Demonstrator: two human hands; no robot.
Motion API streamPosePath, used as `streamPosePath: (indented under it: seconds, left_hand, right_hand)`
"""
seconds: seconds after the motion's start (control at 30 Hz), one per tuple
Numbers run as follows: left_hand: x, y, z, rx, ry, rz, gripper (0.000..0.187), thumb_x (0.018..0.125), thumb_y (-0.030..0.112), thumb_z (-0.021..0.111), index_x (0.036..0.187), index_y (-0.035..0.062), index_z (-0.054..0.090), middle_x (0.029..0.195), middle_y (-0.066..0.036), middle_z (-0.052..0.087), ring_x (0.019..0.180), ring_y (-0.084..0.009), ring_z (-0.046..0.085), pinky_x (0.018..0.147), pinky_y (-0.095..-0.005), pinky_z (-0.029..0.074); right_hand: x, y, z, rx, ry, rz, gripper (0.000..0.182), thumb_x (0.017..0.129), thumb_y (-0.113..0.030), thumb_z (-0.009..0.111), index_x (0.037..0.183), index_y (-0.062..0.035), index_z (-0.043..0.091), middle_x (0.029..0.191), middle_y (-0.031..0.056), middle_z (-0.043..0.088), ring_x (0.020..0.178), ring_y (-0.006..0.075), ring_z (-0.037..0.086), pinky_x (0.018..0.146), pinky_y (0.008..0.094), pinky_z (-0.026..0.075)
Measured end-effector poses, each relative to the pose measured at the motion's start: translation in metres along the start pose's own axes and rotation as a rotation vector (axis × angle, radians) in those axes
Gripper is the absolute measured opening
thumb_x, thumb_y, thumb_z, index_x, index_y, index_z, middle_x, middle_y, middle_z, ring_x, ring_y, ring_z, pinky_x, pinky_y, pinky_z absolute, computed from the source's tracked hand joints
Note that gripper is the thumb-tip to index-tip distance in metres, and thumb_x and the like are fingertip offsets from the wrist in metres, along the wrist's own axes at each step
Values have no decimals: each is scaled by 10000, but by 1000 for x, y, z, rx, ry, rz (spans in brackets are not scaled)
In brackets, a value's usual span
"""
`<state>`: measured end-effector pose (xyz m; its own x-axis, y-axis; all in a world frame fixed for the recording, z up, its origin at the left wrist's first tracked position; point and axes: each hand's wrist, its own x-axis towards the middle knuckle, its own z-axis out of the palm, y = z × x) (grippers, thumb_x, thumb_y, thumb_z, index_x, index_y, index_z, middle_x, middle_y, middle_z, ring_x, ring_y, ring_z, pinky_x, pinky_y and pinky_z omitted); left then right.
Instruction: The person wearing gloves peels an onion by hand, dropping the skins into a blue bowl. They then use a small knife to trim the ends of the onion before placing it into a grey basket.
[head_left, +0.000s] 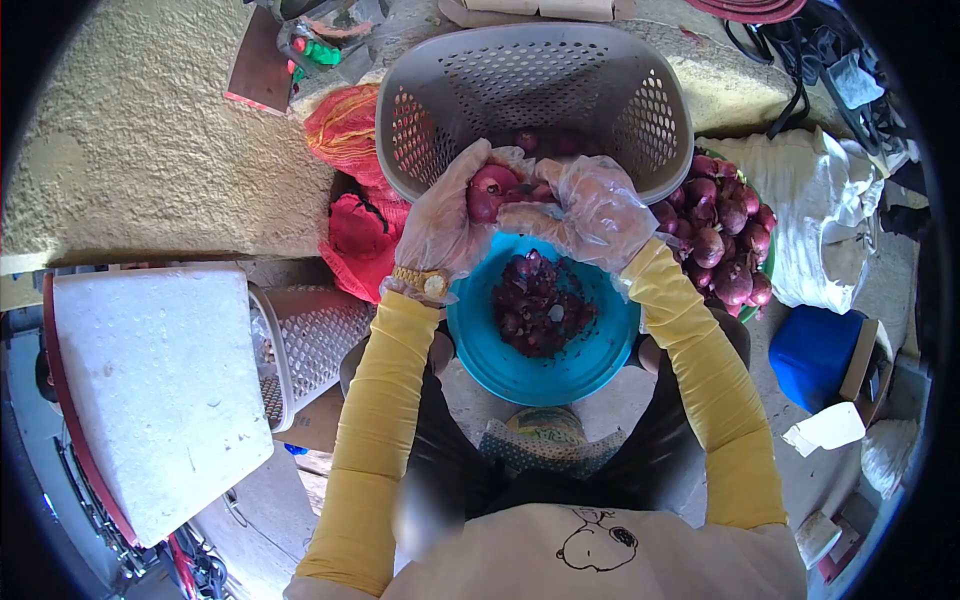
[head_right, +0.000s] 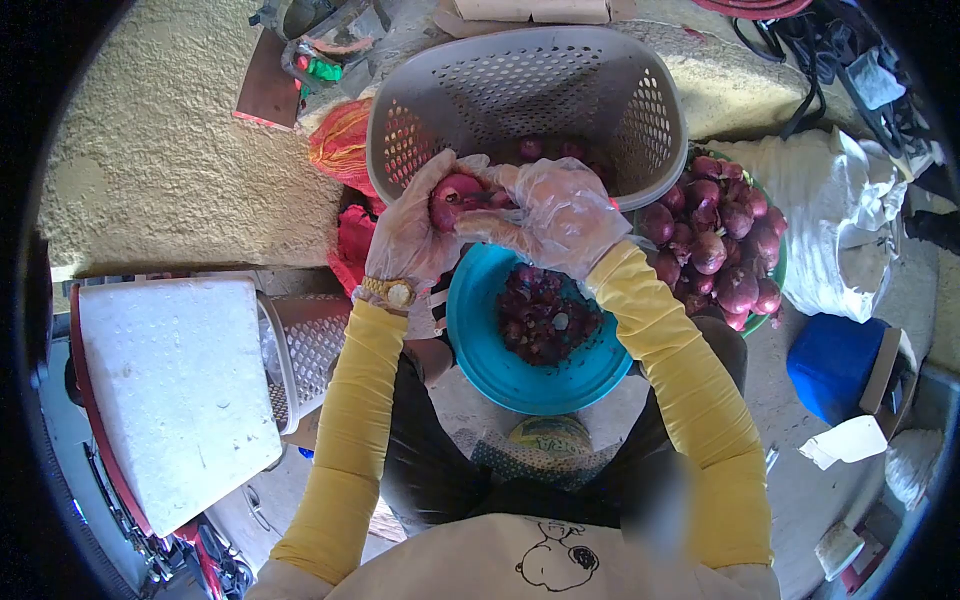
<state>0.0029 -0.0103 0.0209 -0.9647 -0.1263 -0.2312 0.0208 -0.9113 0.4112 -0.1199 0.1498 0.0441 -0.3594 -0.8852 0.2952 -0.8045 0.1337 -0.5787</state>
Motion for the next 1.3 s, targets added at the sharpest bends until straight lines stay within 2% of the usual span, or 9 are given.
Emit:
streamPosePath:
  seconds: [0.03,0.1,0.2,0.47,0.57,0.7,0.87,1.0,1.3]
  left_hand:
    - [0,-1,2,27,20,25,350,1064,262,546,1169,-67,597,1098,-203,677,1005,-321,688,880,-407,605]
    - [1,-2,1,53,39,49,354,1069,262,535,1165,-74,592,1092,-205,675,988,-323,691,872,-396,605]
    - [2,-1,-1,41,-21,38,358,1073,262,524,1157,-80,587,1077,-202,672,982,-330,690,867,-396,600]
    - [1,-3,2,45,83,73,345,1069,260,531,1150,-71,587,1048,-191,664,991,-351,683,860,-423,600]
    - [2,-2,-1,34,18,34,343,1066,256,542,1156,-71,592,1050,-189,669,992,-353,685,852,-434,602]
    - [3,-2,-1,22,34,40,339,1061,253,551,1154,-71,596,1057,-188,672,992,-348,686,851,-432,601]
    - [5,-2,-6,89,119,65,343,1056,254,558,1148,-75,594,1075,-196,670,986,-338,686,852,-419,597]
    - [5,-2,-6,98,70,59,355,1055,258,560,1161,-80,592,1075,-198,676,985,-337,686,855,-417,595]
    - [2,-2,1,44,110,78,357,1060,255,552,1170,-82,587,1058,-199,683,943,-347,701,816,-421,613]
  right_hand:
    - [0,1,1,1,0,0,613,833,-605,753,1143,-79,710,791,158,724,731,370,691,719,450,529]
    - [1,4,4,97,-5,-17,653,851,-583,747,1280,-95,679,810,179,721,741,374,694,713,455,528]
    - [1,11,10,91,4,-51,644,876,-561,730,1328,-108,659,786,182,707,738,386,691,705,461,530]
    - [2,5,6,74,-35,4,591,901,-555,701,1283,-104,681,739,151,702,737,390,690,711,467,537]
    - [1,5,5,91,-27,-1,579,898,-567,697,1239,-99,699,724,141,698,739,391,685,724,474,529]
    - [1,6,5,19,-29,-1,568,895,-569,699,1188,-83,711,725,142,698,753,400,680,750,482,519]
    - [1,3,3,49,-38,18,572,898,-574,695,1190,-83,713,746,166,696,758,405,676,738,481,522]
    - [1,4,5,28,-16,12,584,893,-586,695,1195,-87,714,753,183,690,755,405,673,725,476,524]
    - [2,2,2,99,-32,28,604,886,-601,696,1220,-98,711,736,158,689,744,391,672,715,473,519]
